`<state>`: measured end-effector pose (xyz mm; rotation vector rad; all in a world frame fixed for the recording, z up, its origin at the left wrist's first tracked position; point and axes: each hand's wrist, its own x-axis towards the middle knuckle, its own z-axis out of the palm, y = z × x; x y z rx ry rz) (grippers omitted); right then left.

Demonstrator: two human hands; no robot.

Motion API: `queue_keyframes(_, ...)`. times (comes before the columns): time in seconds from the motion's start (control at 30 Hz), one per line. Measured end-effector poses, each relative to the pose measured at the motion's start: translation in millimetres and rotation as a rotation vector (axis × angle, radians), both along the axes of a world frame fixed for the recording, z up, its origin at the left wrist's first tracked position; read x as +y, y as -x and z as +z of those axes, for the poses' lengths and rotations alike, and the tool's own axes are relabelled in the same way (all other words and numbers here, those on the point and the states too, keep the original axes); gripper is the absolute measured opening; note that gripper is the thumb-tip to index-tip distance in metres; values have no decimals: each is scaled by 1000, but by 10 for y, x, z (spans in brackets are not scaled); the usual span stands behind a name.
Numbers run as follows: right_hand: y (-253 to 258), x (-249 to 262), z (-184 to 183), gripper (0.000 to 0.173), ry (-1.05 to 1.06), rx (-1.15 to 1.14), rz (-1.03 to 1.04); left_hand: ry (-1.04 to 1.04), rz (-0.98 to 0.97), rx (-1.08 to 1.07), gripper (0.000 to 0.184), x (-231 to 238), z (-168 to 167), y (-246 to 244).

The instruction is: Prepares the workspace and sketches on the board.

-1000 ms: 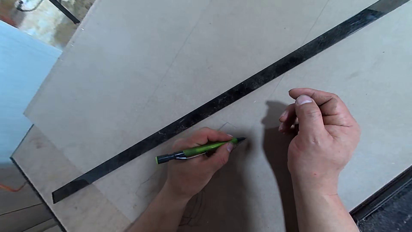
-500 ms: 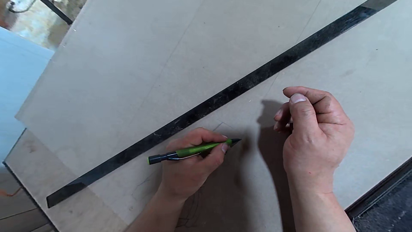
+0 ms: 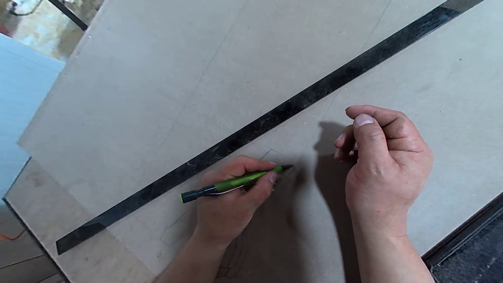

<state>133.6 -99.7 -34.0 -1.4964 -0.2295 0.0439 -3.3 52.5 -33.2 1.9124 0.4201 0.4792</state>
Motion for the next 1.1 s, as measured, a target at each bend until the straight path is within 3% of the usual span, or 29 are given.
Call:
queue_keyframes(0.23, 11, -11, 11, 22, 12, 6, 9, 55, 229, -29, 12, -28, -8, -34)
queue_keyframes(0.53, 16, -18, 12, 22, 19, 1, 12, 46, 275, -15, 11, -46, 1, -48)
queue_keyframes(0.7, 18, -20, 7, 22, 28, -4, 7, 28, 175, -26, 14, -9, -15, -25)
queue_keyframes(1.1, -34, 19, -49, 20, -32, -49, -11, 50, 262, -27, 12, -39, -11, -42)
